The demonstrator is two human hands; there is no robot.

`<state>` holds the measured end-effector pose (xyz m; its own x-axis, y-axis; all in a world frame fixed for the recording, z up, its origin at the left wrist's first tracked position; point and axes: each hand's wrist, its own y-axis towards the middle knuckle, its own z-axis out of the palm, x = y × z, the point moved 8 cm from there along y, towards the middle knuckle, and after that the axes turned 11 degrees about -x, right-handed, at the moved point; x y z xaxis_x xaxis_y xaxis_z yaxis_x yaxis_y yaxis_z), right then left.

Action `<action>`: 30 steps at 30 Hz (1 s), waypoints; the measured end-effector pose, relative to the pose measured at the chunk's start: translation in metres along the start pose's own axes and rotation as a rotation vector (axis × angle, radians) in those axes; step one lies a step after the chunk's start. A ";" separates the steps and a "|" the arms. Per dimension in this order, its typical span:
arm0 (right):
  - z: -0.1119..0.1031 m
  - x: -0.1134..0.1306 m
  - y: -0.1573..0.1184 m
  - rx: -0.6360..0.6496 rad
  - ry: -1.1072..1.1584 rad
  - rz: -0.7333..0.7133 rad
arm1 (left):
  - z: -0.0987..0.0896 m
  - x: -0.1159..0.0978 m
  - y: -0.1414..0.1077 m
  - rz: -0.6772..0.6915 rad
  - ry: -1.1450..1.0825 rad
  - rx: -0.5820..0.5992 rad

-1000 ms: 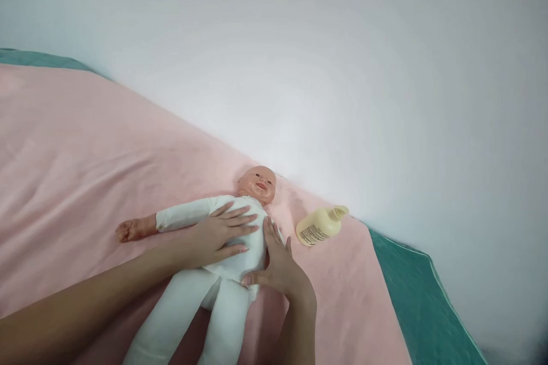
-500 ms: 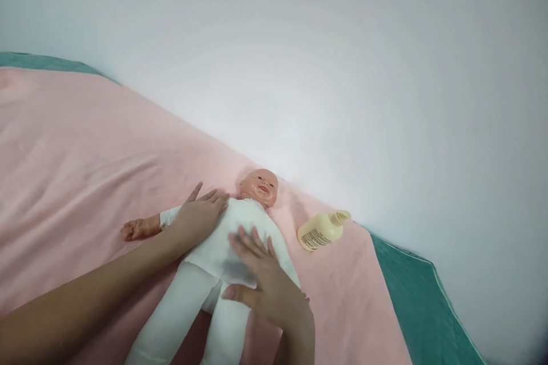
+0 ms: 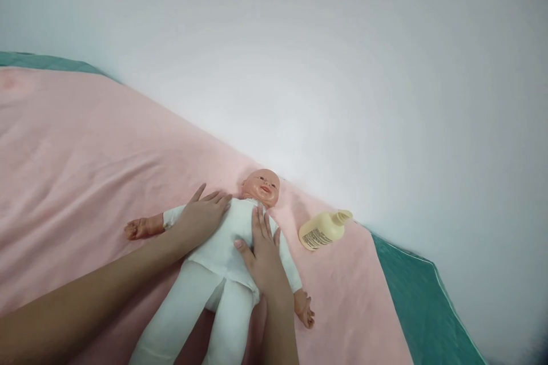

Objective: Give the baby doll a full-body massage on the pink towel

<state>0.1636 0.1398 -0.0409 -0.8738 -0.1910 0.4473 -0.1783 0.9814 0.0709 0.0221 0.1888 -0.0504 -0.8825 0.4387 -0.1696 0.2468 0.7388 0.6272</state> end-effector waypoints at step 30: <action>-0.025 -0.036 -0.027 0.308 -0.013 0.205 | -0.017 -0.062 -0.010 0.217 -0.471 0.199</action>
<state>0.2115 0.1209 -0.0367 -0.9109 0.0071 0.4127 -0.1248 0.9483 -0.2919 0.0673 0.1457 -0.0337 -0.5395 0.7395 -0.4026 0.5144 0.6680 0.5378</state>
